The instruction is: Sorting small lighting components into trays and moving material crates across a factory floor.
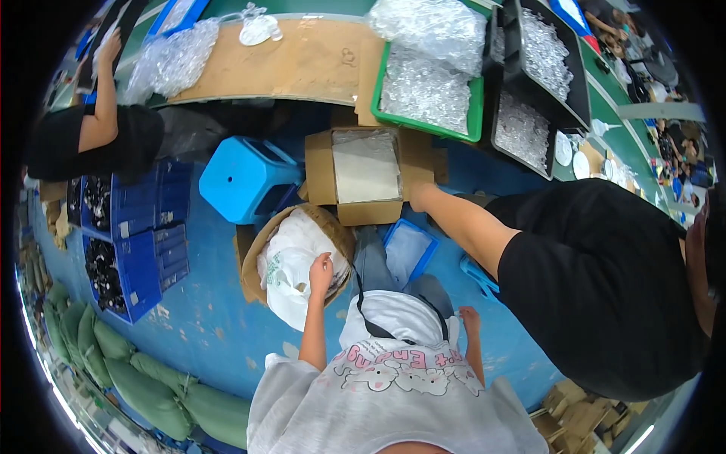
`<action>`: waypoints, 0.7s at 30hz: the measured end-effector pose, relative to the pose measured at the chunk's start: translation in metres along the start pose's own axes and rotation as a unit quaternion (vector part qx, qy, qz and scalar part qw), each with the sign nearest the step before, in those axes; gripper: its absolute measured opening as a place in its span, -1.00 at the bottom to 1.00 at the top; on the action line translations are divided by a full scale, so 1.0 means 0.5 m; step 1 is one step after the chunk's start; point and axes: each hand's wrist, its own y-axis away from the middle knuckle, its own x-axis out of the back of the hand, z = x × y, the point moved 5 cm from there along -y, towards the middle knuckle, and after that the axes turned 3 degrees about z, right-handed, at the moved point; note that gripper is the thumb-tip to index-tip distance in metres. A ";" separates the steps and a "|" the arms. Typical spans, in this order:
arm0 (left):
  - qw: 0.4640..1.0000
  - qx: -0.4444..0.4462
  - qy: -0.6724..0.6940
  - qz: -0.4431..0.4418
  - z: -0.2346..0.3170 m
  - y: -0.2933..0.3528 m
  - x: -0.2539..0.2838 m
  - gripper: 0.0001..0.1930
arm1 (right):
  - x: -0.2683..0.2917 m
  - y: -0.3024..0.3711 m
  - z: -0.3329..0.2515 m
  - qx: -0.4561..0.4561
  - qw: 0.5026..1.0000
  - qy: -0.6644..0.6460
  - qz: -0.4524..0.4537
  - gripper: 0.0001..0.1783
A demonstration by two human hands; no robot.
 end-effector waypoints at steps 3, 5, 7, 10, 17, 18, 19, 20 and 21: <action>0.996 0.077 -0.049 -0.020 -0.106 0.057 -0.011 -0.75 | -0.005 -0.032 -0.027 0.063 0.998 0.008 -0.021 -0.83; 0.984 0.140 -0.090 -0.063 -0.188 0.112 -0.026 -0.70 | -0.009 -0.051 -0.045 0.080 0.995 0.056 -0.033 -0.84; 0.969 0.196 -0.106 -0.104 -0.260 0.165 -0.038 -0.68 | -0.011 -0.064 -0.063 0.089 0.995 0.028 -0.032 -0.85; 0.943 0.273 -0.144 -0.125 -0.347 0.225 -0.052 -0.68 | -0.002 -0.070 -0.107 0.077 0.997 0.002 -0.019 -0.82; 0.963 0.140 -0.192 -0.125 -0.417 0.126 -0.077 -0.74 | -0.013 -0.060 -0.106 0.088 0.996 -0.022 -0.006 -0.80; 0.972 0.170 -0.138 -0.086 -0.406 0.099 -0.074 -0.76 | -0.018 -0.055 -0.099 0.098 0.995 -0.016 -0.003 -0.80; 0.974 0.163 -0.123 -0.094 -0.333 0.038 -0.102 -0.76 | -0.002 -0.053 -0.062 0.096 0.995 -0.028 0.029 -0.80; 0.983 0.081 -0.140 -0.082 -0.271 -0.011 -0.102 -0.76 | 0.000 -0.051 -0.036 0.111 0.993 -0.002 0.043 -0.80; 0.985 -0.002 -0.157 -0.072 -0.201 -0.054 -0.103 -0.75 | 0.002 -0.049 -0.002 0.123 0.990 0.024 0.061 -0.80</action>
